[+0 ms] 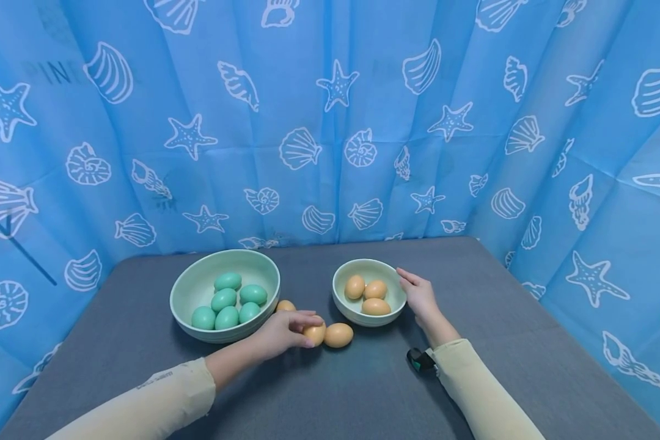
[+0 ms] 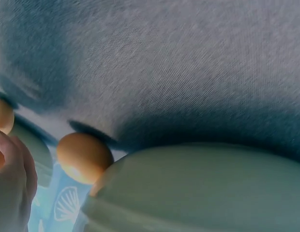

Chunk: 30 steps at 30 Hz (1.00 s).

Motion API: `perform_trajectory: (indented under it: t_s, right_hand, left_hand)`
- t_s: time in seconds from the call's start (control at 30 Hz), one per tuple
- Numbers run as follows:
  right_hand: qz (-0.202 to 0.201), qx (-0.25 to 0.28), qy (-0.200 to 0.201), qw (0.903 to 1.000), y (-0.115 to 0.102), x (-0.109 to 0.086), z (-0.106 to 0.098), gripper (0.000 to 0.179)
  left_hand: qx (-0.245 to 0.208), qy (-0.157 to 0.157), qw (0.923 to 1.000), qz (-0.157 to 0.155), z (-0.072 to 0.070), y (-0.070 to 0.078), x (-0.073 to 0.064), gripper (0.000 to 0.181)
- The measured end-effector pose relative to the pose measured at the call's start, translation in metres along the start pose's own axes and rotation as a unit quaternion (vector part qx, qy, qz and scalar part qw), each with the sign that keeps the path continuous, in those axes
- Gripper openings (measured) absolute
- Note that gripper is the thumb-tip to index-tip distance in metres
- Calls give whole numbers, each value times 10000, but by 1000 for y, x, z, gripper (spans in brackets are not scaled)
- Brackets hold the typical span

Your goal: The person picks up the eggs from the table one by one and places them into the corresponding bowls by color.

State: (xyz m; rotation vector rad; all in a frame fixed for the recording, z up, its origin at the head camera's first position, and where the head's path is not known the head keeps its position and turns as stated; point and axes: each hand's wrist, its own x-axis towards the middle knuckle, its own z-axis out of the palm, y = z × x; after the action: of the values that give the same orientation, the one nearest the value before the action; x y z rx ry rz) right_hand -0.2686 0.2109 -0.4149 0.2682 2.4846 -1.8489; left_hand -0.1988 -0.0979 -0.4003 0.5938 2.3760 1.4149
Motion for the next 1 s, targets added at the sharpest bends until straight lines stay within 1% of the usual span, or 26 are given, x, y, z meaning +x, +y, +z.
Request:
perform_trajectory:
  t_s: [0.17,0.37,0.43,0.63,0.8,0.9,1.0]
  right_hand:
    - [57,2,1,10000,2,0,0,45]
    - [128,47,-4,9999,1,0,1,45]
    - [128,53,1,9999,0,0,1,45]
    - [104,58,1,9999,1,0,0,45]
    - [58,33,-19,10000,2,0,-2,45]
    - [61,15,-34,10000,2,0,-2,45]
    - [86,13,-42,10000,2,-1,-1,45]
  left_hand:
    - [-54,134,9999,-62,1,5,4,41]
    - [-160,128,9998,-76,1,8,9,41]
    - [-152,154,9998,-25,1,10,11,42]
    - [-147,359,9992,49,3,17,20,42]
    - [-163,606,9980,1,7,24,30,43]
    - [-229,664,9975,-16,9,27,35,43]
    - [-344,637,9974,13,10,31,37,43]
